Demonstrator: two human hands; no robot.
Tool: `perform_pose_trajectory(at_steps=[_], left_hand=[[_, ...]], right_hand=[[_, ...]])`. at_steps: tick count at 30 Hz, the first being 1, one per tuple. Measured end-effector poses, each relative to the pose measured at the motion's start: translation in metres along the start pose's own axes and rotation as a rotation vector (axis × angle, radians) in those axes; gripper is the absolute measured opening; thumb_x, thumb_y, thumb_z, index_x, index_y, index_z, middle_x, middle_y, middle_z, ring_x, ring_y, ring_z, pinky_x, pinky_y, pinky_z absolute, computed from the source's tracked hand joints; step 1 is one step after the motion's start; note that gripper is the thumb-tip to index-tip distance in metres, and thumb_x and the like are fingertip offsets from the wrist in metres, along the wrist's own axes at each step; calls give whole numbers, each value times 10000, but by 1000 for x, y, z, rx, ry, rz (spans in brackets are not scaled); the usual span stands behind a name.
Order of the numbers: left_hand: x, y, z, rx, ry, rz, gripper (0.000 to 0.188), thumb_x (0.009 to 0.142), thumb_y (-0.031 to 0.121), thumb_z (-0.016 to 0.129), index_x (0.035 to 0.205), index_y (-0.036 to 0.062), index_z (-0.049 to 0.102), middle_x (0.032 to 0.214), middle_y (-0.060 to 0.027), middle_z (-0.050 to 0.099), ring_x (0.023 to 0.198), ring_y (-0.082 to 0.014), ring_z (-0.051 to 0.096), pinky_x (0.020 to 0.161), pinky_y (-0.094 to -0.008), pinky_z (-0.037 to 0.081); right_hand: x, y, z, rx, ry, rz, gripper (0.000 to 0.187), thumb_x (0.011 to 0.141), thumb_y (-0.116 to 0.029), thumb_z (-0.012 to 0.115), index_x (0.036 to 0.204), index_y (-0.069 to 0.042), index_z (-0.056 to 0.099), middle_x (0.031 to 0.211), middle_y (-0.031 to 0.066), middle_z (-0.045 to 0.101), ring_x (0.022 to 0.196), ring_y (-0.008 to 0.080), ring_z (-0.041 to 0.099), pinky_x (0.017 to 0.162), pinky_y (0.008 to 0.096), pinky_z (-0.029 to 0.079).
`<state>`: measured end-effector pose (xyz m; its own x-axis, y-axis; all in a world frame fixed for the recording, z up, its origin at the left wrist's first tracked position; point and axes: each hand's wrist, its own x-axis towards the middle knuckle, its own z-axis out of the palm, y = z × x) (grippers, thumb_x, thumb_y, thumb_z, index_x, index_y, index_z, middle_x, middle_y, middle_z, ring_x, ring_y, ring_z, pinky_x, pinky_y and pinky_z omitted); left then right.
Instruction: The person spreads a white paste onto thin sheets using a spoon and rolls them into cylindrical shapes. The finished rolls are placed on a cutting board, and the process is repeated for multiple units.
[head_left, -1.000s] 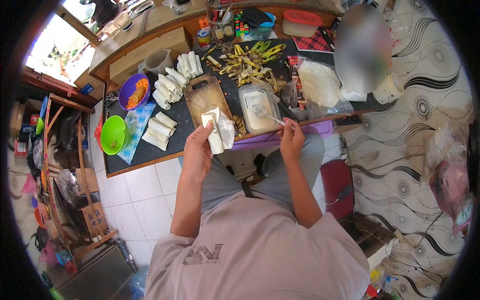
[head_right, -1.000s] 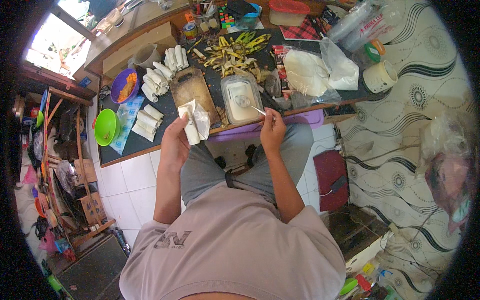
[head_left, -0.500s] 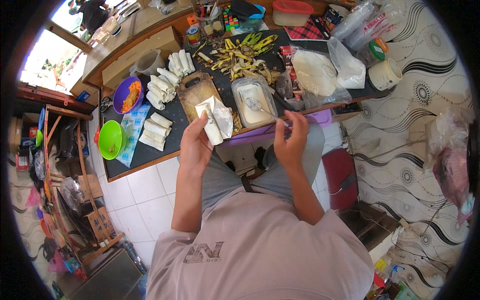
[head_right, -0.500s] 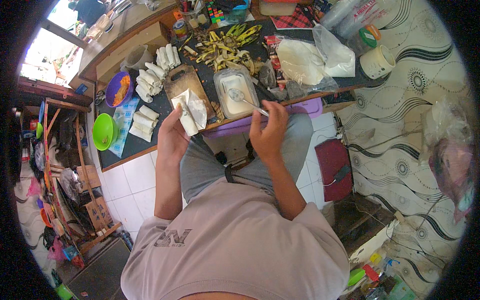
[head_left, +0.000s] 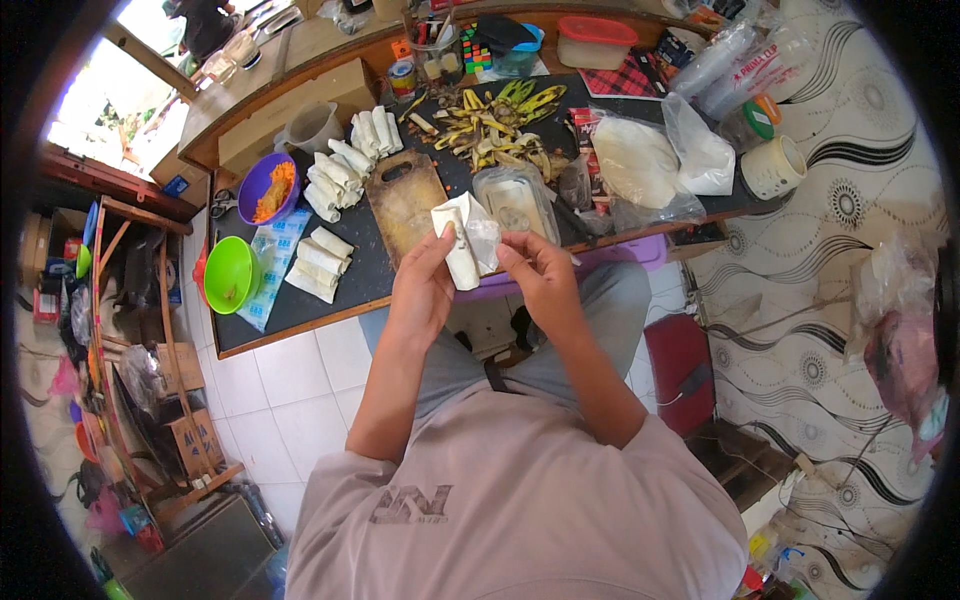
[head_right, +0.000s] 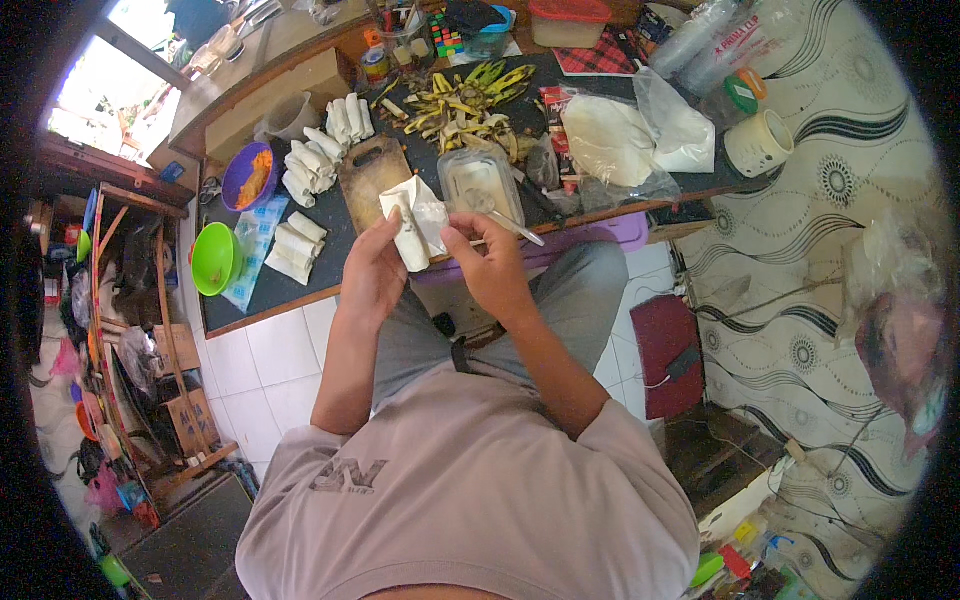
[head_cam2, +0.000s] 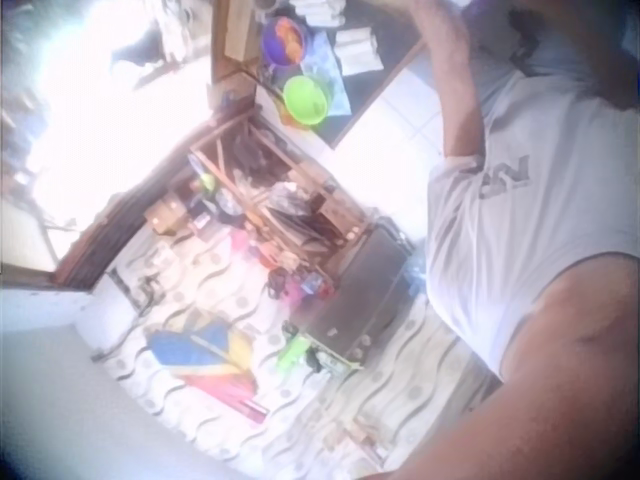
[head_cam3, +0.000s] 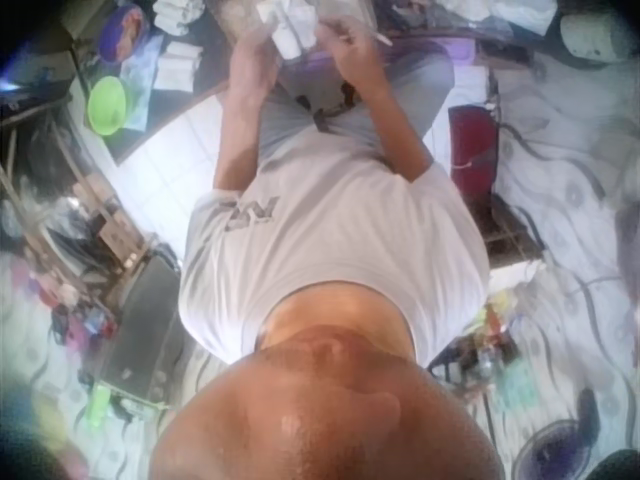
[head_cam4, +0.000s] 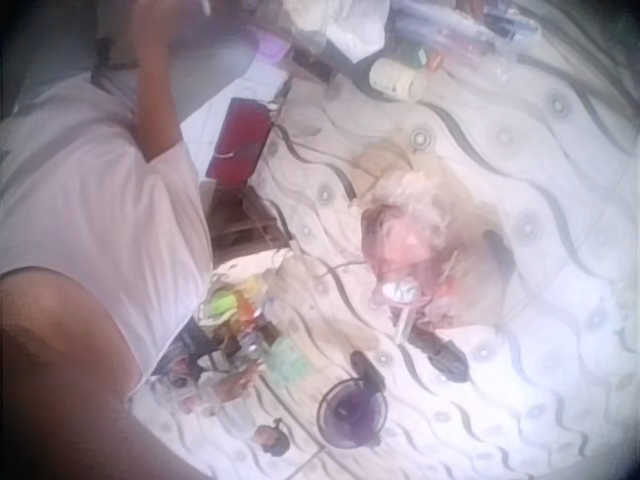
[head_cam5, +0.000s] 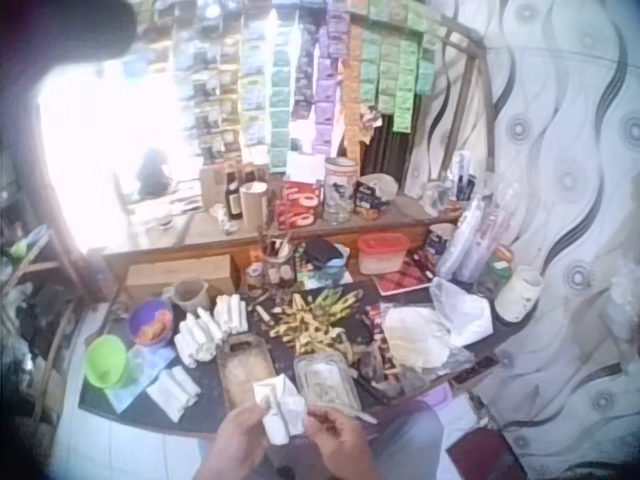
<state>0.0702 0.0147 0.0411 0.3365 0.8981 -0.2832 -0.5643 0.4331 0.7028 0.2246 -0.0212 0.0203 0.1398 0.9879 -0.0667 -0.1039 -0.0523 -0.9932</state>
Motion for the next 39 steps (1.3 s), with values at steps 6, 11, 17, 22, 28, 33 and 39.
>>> perform_pose_trajectory(at_steps=[6, 11, 17, 22, 28, 33, 39], left_hand=[[0, -1, -2, 7, 2, -3, 372, 971, 248, 482, 1223, -24, 495, 1128, -106, 615, 1038, -206, 608, 916, -357, 479], [-1, -1, 0, 18, 9, 17, 372, 968, 249, 487, 1229, -16, 495, 1129, -111, 616, 1037, -202, 612, 916, -353, 482], [0, -3, -4, -6, -48, 26, 407, 978, 251, 447, 1271, -31, 464, 1222, -169, 573, 1107, -234, 579, 966, -365, 456], [-2, 1, 2, -68, -101, 17, 384, 989, 203, 423, 1270, -56, 459, 1222, -182, 570, 1094, -228, 581, 964, -341, 460], [-3, -1, -3, -34, -128, -16, 407, 984, 223, 418, 1279, -56, 452, 1248, -195, 552, 1115, -238, 568, 972, -353, 451], [-4, -1, -4, -155, -129, -56, 425, 987, 244, 400, 1303, -40, 433, 1276, -192, 535, 1129, -231, 560, 966, -360, 455], [-8, 0, -2, -50, -77, -32, 408, 1001, 219, 373, 1316, -38, 411, 1260, -178, 541, 1107, -227, 572, 943, -361, 481]], right_hand=[[2, -10, 6, 105, 10, 48, 202, 901, -156, 609, 947, 35, 654, 804, 27, 653, 712, 61, 573, 656, 220, 454], [0, -13, 11, -68, 85, -18, 174, 897, -142, 618, 904, 30, 647, 762, 21, 649, 673, 61, 572, 625, 228, 457], [-7, -20, 21, -281, 169, -253, 116, 880, -107, 625, 884, 9, 630, 782, 55, 647, 680, 106, 588, 627, 245, 457], [-11, -27, 28, -422, 146, -559, 64, 842, -36, 633, 891, -3, 609, 915, 109, 644, 793, 193, 610, 707, 284, 474], [-16, -28, 35, -552, 121, -685, 102, 800, -5, 653, 893, -13, 612, 978, 121, 647, 868, 285, 600, 781, 343, 475], [-17, -26, 32, -554, 120, -675, 101, 797, -4, 653, 892, -10, 616, 1022, 127, 650, 919, 293, 612, 799, 347, 479], [-17, -28, 26, -485, 66, -659, 121, 798, -26, 636, 911, -15, 594, 1102, 159, 622, 1002, 337, 580, 838, 389, 470]])
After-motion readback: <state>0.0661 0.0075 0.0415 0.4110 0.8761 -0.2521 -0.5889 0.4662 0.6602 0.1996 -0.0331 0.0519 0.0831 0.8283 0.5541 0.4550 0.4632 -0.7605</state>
